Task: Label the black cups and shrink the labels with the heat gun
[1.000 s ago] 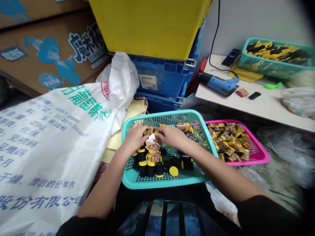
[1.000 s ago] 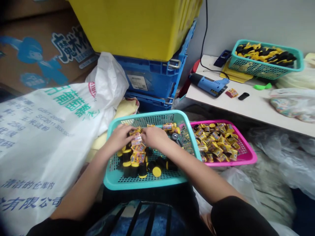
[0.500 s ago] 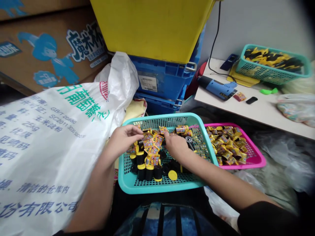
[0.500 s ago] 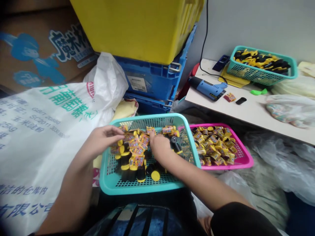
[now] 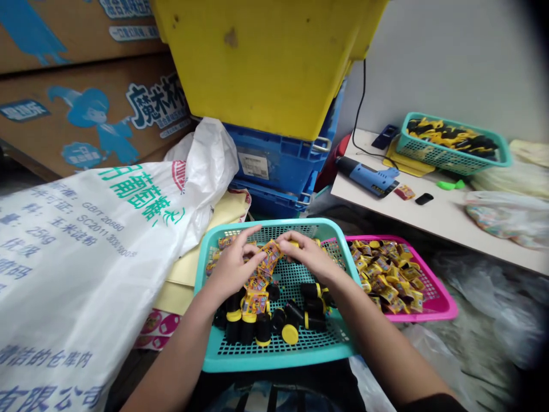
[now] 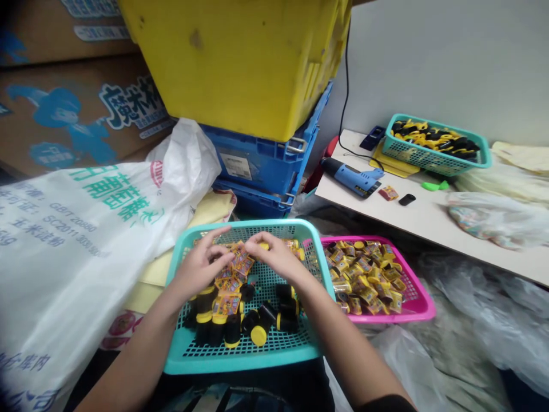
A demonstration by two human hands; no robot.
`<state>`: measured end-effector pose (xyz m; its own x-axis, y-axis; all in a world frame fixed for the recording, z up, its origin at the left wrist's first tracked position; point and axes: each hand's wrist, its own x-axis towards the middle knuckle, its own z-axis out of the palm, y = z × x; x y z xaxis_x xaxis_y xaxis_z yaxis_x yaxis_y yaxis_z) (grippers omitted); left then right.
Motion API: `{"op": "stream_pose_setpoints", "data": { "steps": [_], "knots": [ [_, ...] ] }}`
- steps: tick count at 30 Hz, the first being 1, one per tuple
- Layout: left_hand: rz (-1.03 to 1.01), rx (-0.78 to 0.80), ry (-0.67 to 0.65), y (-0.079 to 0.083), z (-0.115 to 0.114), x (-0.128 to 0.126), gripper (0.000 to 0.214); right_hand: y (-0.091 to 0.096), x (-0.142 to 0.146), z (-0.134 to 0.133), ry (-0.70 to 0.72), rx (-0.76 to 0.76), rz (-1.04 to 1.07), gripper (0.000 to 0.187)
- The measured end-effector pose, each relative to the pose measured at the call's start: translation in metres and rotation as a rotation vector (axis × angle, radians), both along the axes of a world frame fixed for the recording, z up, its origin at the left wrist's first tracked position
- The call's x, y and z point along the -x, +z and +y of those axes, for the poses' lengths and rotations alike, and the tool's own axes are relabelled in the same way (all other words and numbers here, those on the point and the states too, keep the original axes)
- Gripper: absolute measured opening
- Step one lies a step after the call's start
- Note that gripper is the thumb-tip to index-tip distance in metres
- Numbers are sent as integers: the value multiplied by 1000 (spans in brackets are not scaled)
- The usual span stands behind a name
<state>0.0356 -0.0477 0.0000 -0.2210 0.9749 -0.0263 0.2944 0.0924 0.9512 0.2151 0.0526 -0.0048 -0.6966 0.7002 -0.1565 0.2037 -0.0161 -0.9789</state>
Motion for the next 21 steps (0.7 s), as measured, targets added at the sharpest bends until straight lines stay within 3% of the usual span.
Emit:
{"op": "stream_pose_setpoints", "data": {
  "steps": [3,7,10,13,21],
  "knots": [
    [-69,0,11,-7,3,-5,53,-7,6,-2,-13,3,-54,41],
    [-230,-13,120,-14,7,-11,38,-15,11,-2,-85,3,-47,43],
    [-288,-4,214,-17,10,-9,20,-16,9,-1,-84,179,119,37],
    [-311,28,280,-17,11,-5,18,-13,1,2,-102,370,301,45],
    [-304,43,286,-11,10,-5,28,-3,-10,9,-233,299,375,49]
  ]
}}
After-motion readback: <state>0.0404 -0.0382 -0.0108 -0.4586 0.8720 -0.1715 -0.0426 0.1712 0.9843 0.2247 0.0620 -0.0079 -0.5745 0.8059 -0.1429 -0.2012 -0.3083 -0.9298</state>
